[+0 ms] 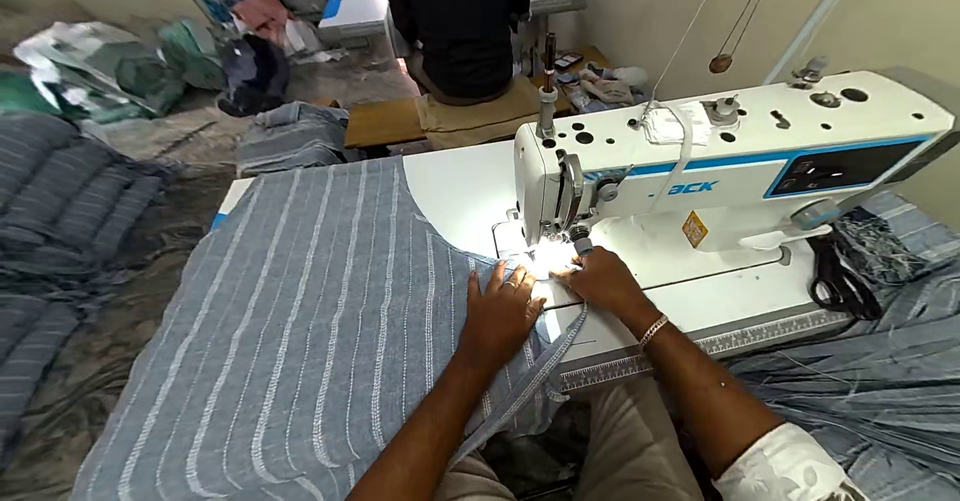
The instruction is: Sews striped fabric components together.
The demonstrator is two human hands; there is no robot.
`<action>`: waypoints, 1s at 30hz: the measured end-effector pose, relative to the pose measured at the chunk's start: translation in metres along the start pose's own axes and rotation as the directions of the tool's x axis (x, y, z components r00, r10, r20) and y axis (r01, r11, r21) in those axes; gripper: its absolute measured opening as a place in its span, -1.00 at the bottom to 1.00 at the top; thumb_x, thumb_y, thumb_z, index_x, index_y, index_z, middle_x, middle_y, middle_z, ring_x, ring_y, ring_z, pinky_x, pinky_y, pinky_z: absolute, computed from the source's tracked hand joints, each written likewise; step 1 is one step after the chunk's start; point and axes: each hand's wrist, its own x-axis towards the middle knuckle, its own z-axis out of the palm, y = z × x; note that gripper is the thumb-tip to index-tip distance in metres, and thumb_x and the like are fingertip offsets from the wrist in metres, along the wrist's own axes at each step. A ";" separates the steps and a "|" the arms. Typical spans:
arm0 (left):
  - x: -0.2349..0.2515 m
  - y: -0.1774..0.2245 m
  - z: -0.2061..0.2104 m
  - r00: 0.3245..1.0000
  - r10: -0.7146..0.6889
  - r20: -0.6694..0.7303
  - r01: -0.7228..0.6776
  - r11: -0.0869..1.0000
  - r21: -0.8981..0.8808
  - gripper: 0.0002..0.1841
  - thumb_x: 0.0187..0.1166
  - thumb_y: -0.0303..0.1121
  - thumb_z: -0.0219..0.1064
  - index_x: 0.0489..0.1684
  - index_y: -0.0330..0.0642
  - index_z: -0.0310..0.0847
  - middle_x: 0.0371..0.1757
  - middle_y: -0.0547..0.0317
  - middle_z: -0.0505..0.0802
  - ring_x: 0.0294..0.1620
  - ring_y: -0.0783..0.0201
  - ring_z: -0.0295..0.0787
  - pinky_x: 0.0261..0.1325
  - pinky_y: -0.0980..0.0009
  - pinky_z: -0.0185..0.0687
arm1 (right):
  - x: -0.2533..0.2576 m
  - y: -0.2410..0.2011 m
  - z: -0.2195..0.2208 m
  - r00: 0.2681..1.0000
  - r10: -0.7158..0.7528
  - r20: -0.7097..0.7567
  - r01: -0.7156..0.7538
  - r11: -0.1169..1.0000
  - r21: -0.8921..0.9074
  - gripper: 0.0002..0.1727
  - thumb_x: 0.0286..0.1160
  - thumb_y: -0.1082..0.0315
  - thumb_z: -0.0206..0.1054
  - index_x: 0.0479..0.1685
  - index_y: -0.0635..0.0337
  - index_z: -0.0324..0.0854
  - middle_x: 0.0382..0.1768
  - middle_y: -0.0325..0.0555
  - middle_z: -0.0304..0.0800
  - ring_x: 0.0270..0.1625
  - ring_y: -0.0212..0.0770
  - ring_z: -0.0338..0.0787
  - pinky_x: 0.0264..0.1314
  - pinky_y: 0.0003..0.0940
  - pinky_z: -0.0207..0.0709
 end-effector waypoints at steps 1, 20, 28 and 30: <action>0.000 0.000 0.000 1.000 -0.012 0.020 0.012 1.000 -0.010 -0.39 0.85 0.15 -0.14 0.66 0.06 0.51 0.73 0.27 0.55 0.88 0.01 0.17 0.79 -0.42 -0.17 | 0.001 0.000 0.000 1.000 0.009 0.001 -0.009 1.000 -0.017 -0.58 0.52 -0.03 0.46 -0.34 0.21 0.73 -0.37 0.08 0.74 -0.20 0.11 0.76 -0.18 0.20 0.57; 0.017 0.004 -0.001 0.993 -0.099 0.061 0.102 0.994 -0.047 -0.39 0.88 0.07 -0.32 0.71 0.15 0.47 0.82 0.41 0.43 0.92 -0.10 0.03 0.71 -0.58 -0.28 | -0.064 0.051 -0.083 0.981 -0.147 -0.129 0.131 0.984 -0.123 -0.54 0.79 0.03 0.21 0.34 0.21 0.66 0.16 0.13 0.83 0.19 0.12 0.83 0.27 0.26 0.66; 0.021 0.009 -0.002 0.990 -0.104 0.092 0.108 0.993 -0.039 -0.38 0.88 0.05 -0.33 0.74 0.10 0.43 0.88 0.40 0.32 0.95 -0.13 -0.10 0.73 -0.59 -0.41 | -0.086 0.162 -0.107 0.962 0.048 -0.268 -0.168 0.879 -0.447 -0.36 0.47 0.53 0.36 0.64 0.25 0.48 0.53 0.37 0.56 0.47 0.57 0.58 0.44 0.88 0.01; 0.019 0.010 -0.001 0.990 -0.107 0.090 0.110 0.994 -0.027 -0.37 0.88 0.08 -0.34 0.73 0.11 0.45 0.88 0.40 0.31 0.95 -0.12 -0.09 0.72 -0.58 -0.39 | -0.091 0.158 -0.122 0.924 -0.049 -0.380 -0.132 0.890 -0.436 -0.50 0.69 0.43 0.20 0.61 0.26 0.50 0.39 0.39 0.68 0.33 0.53 0.70 0.38 0.72 0.29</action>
